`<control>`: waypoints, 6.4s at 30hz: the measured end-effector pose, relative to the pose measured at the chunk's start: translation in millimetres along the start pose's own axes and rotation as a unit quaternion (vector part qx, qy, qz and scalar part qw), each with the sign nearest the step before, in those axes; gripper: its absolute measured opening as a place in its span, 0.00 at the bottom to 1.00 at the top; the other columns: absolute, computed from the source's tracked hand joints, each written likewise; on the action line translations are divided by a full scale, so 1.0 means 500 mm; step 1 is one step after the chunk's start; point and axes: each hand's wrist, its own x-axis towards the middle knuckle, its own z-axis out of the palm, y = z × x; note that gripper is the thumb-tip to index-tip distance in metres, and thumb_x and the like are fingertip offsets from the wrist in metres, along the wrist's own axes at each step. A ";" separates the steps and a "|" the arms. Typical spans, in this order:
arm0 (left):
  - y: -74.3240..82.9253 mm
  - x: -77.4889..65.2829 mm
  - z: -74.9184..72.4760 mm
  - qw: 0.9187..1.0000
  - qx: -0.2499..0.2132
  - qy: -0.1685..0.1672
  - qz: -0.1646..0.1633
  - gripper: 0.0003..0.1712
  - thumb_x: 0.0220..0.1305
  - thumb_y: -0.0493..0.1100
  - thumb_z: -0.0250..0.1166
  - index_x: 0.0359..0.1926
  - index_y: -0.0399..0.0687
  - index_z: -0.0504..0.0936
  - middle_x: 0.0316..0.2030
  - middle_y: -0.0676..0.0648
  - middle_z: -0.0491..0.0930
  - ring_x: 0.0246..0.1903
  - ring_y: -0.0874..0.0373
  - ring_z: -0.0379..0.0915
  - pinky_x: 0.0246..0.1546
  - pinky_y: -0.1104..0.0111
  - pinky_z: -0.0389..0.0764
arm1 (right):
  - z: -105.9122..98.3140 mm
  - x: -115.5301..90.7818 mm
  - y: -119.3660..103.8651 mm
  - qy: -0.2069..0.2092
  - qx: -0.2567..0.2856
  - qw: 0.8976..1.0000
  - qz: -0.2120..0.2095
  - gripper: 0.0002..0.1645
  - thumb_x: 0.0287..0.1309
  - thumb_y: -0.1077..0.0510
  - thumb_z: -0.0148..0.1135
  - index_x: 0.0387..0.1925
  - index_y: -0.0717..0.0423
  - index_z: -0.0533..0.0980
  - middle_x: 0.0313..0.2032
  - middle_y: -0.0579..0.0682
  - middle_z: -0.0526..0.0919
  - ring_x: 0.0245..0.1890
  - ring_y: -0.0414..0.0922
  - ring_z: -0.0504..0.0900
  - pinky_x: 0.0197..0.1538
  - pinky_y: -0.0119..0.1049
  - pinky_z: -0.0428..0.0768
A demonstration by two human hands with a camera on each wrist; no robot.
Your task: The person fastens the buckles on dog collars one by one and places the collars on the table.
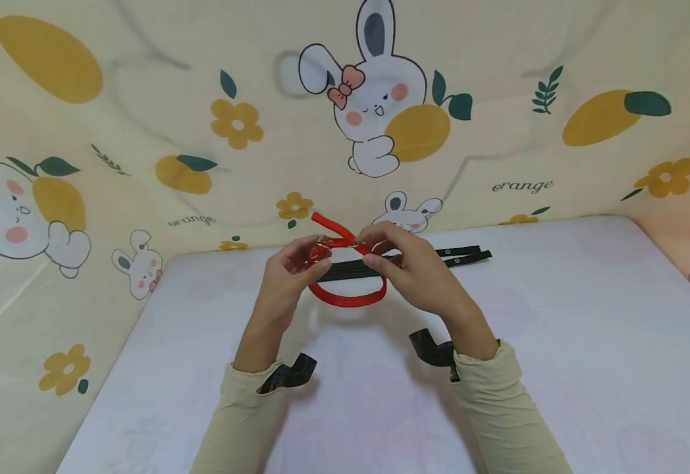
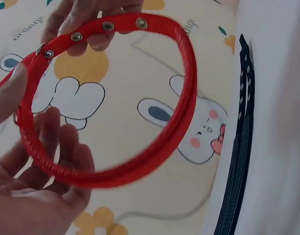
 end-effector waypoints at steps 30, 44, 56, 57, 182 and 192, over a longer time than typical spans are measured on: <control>-0.011 -0.006 0.037 0.994 0.035 0.019 0.104 0.17 0.58 0.34 0.71 0.50 0.37 0.85 0.44 0.39 0.81 0.47 0.56 0.78 0.53 0.65 0.83 | 0.038 0.009 -0.018 0.080 -0.020 0.996 0.040 0.21 0.67 0.50 0.63 0.59 0.50 0.75 0.49 0.50 0.83 0.49 0.44 0.80 0.49 0.34 0.79; -0.005 -0.015 0.043 0.982 0.131 0.052 0.127 0.14 0.57 0.34 0.70 0.46 0.41 0.86 0.44 0.43 0.82 0.46 0.52 0.80 0.53 0.62 0.83 | 0.032 -0.001 -0.022 0.119 0.020 0.992 0.027 0.15 0.61 0.56 0.69 0.50 0.51 0.84 0.47 0.49 0.86 0.50 0.31 0.79 0.43 0.24 0.82; -0.007 -0.022 0.057 0.971 0.162 0.080 0.156 0.11 0.61 0.32 0.66 0.45 0.39 0.84 0.44 0.43 0.80 0.44 0.52 0.79 0.48 0.66 0.85 | 0.023 -0.004 -0.026 0.096 0.000 0.992 0.078 0.12 0.59 0.59 0.70 0.45 0.54 0.86 0.48 0.51 0.85 0.43 0.40 0.83 0.44 0.21 0.82; -0.007 -0.022 0.059 0.969 0.166 0.084 0.161 0.11 0.61 0.32 0.66 0.45 0.39 0.84 0.44 0.43 0.80 0.44 0.52 0.79 0.47 0.66 0.85 | 0.023 -0.004 -0.027 0.093 -0.004 0.992 0.084 0.11 0.59 0.59 0.69 0.45 0.53 0.86 0.48 0.52 0.85 0.43 0.42 0.83 0.43 0.20 0.81; 0.013 -0.023 0.033 0.995 -0.007 0.068 0.074 0.18 0.62 0.37 0.69 0.54 0.43 0.83 0.50 0.44 0.83 0.48 0.54 0.80 0.48 0.67 0.84 | 0.025 0.001 -0.005 0.106 -0.033 0.992 0.062 0.16 0.65 0.49 0.65 0.51 0.49 0.84 0.45 0.46 0.86 0.42 0.39 0.81 0.43 0.22 0.81; 0.010 -0.025 0.040 0.978 0.073 0.098 0.172 0.14 0.61 0.34 0.68 0.49 0.43 0.88 0.46 0.41 0.83 0.42 0.51 0.83 0.43 0.68 0.86 | 0.019 0.003 -0.014 0.097 -0.011 0.993 0.061 0.17 0.64 0.51 0.66 0.53 0.48 0.84 0.48 0.47 0.85 0.42 0.37 0.80 0.41 0.25 0.82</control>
